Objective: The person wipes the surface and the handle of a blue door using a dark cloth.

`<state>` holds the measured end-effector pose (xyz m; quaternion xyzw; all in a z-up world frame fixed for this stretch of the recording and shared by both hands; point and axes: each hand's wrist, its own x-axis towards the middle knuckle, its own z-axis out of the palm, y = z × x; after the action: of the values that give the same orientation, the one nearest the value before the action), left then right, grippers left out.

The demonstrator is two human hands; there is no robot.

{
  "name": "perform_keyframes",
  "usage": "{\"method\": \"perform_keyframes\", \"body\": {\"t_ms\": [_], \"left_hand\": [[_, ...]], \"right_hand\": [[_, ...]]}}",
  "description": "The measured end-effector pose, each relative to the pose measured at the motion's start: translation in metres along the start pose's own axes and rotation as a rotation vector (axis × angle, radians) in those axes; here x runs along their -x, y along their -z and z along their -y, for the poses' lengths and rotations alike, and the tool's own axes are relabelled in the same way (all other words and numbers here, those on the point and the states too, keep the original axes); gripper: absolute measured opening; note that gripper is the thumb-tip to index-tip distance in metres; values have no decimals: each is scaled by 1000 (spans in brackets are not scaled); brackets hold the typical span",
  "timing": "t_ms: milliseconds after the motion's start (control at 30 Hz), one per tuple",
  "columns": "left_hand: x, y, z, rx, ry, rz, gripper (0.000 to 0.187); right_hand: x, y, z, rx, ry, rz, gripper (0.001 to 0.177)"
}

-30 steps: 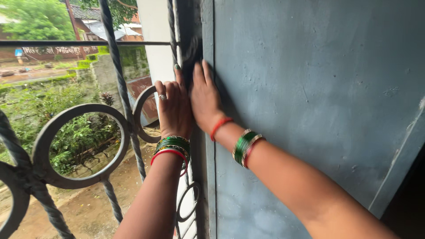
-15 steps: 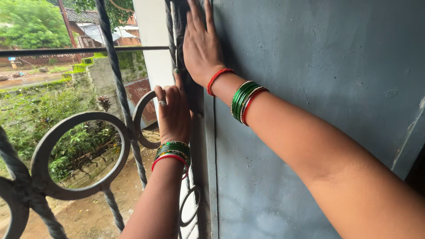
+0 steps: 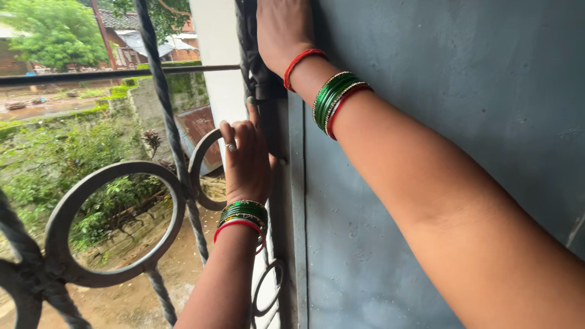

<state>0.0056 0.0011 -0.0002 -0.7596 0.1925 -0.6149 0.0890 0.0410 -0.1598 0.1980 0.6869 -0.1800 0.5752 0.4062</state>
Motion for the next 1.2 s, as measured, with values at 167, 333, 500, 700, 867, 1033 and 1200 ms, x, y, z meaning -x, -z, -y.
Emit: {"method": "perform_keyframes", "body": {"t_ms": [167, 333, 500, 700, 867, 1033, 1200], "left_hand": [[3, -2, 1, 56, -16, -55, 95], [4, 0, 4, 94, -32, -62, 92], [4, 2, 9, 48, -57, -80, 76], [3, 6, 11, 72, -89, -29, 73], [1, 0, 10, 127, -114, -18, 74], [3, -2, 7, 183, -80, -22, 72], [2, 5, 12, 151, -128, 46, 82]], "right_hand": [[3, -2, 11, 63, 63, 178, 17], [27, 25, 26, 438, 75, -45, 39], [46, 66, 35, 530, 221, 153, 43], [47, 59, 33, 512, 160, 48, 40], [77, 45, 35, 273, 155, 47, 26], [159, 70, 54, 245, 248, 140, 23], [208, 88, 65, 2, 271, 232, 18]]}}
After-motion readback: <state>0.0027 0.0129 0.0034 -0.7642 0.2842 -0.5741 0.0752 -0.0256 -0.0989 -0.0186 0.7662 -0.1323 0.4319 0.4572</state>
